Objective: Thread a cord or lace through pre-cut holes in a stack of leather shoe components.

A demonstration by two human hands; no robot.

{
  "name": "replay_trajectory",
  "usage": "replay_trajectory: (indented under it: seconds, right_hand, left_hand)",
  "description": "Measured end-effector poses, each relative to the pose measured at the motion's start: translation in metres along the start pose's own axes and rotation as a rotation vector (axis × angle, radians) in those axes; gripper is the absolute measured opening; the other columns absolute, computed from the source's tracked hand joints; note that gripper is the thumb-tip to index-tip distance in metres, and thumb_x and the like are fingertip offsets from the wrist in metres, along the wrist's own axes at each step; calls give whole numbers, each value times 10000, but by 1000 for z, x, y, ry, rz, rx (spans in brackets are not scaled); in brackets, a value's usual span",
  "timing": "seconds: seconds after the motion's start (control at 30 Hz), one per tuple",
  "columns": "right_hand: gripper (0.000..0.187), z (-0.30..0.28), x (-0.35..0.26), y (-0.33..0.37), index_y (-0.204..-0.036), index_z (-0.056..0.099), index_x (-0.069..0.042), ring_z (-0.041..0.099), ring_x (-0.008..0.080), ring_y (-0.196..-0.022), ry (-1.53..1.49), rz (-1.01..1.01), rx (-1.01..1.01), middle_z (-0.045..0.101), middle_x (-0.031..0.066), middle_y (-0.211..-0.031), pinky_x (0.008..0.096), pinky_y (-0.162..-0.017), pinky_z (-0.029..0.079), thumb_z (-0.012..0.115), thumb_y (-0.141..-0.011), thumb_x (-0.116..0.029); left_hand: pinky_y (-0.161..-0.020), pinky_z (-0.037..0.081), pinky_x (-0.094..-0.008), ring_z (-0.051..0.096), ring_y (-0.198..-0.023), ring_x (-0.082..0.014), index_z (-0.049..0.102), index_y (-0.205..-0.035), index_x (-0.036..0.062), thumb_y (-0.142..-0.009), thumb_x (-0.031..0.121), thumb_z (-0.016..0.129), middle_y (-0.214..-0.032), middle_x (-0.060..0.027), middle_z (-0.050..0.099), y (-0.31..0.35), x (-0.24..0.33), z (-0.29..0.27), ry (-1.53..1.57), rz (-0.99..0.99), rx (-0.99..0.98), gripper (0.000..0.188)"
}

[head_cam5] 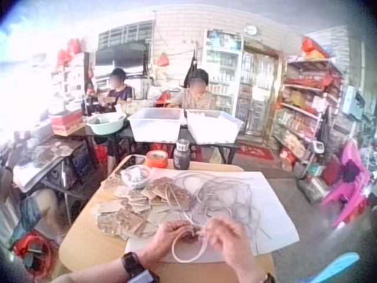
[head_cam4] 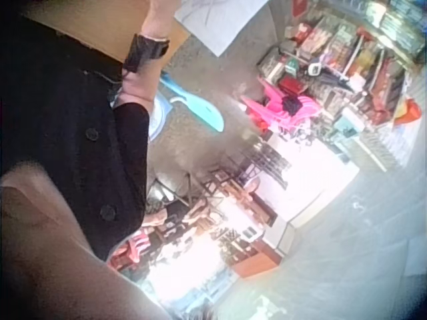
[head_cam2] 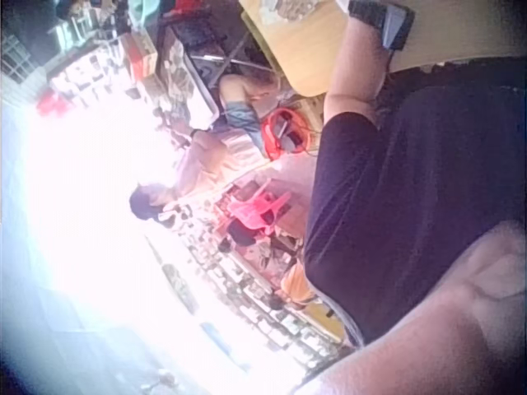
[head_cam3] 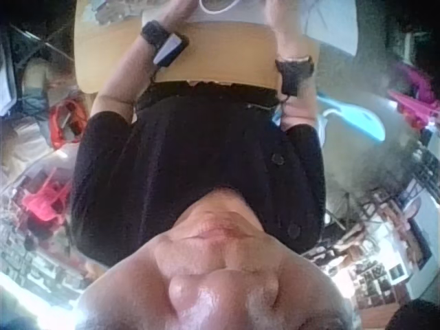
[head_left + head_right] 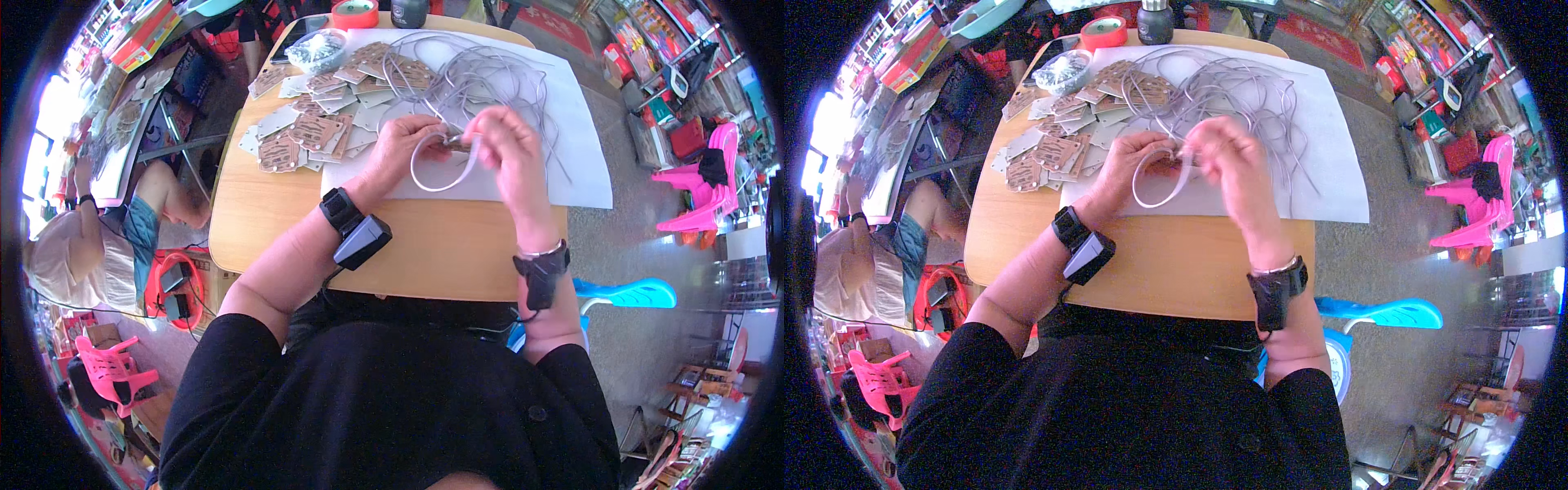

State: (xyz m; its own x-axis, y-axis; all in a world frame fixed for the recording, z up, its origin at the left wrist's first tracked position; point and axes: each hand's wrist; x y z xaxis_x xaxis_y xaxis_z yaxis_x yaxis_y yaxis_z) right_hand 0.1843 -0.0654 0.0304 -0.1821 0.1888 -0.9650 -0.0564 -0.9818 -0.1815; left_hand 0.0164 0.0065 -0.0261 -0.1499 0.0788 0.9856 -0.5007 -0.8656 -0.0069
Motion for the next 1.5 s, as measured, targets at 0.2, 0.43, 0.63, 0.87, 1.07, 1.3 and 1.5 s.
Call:
replay_trajectory:
  seconds: [0.2, 0.43, 0.63, 0.87, 1.07, 1.3, 1.5]
  right_hand:
    - [203, -11, 19, -10, -918, 663, -36, 571, 144, -839, 682, -141, -65, 643, 21, -866, 282, -822, 419, 635, -828, -216]
    - [179, -38, 18, -19, -866, 619, -41, 581, 231, -857, -710, -77, -40, 632, 91, -837, 378, -883, 430, 567, -891, -211]
    - [151, -104, 18, -28, -936, 571, -17, 577, 229, -875, -810, -122, 87, 601, 97, -875, 399, -871, 472, 514, -935, -156]
    - [174, -139, 16, -32, -1045, 563, 25, 565, 177, -795, -773, -179, 532, 580, 78, -900, 299, -756, 509, 551, -901, -72]
    - [200, -87, 6, -21, -1052, 630, -6, 510, 40, -650, 208, 23, 235, 627, 31, -870, 182, -546, 391, 580, -866, -61]
    - [140, -16, 16, -8, -938, 690, -56, 533, 43, -632, 393, 94, -44, 626, -12, -741, 196, -568, 423, 604, -829, -47]
    - [103, -16, 24, -10, -891, 684, -21, 594, 94, -732, 526, -65, -96, 648, 29, -802, 230, -650, 460, 611, -821, -41]
  left_hand:
    - [-656, 513, -231, 623, -706, -104, 637, -989, -39, -900, 114, 583, -796, -59, 655, 5, 5, 7, -214, 102, -183, 185]
    - [-648, 538, -267, 646, -690, -159, 640, -954, -35, -896, 130, 578, -795, -90, 652, 3, 9, 2, 33, -17, -157, 185]
    - [-625, 553, -279, 659, -693, -217, 598, -990, -41, -892, 65, 527, -868, -121, 638, -2, 6, -16, 371, -115, -122, 160]
    - [-626, 556, -280, 664, -701, -238, 597, -977, -23, -883, 29, 514, -903, -133, 637, -2, 3, -16, 307, -128, -133, 136]
    - [-662, 556, -274, 667, -741, -221, 603, -964, -17, -882, 78, 570, -892, -115, 648, -2, 7, -11, 237, -145, -178, 130]
    - [-711, 549, -268, 666, -777, -204, 610, -980, -20, -871, 100, 605, -895, -98, 652, 1, 8, -10, 209, -167, -161, 161]
    - [-725, 547, -266, 654, -797, -171, 617, -980, -26, -873, 108, 601, -912, -91, 651, -2, 3, -11, 128, -136, -203, 172]
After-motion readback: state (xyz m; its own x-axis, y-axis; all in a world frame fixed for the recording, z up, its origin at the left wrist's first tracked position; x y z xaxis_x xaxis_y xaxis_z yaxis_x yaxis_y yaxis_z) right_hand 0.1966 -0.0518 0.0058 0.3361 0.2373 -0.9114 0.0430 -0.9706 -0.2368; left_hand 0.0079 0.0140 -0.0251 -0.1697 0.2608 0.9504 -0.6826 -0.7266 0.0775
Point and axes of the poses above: each hand's wrist, its own y-axis away from the middle knuckle, its own z-axis out of the palm, x = y × z
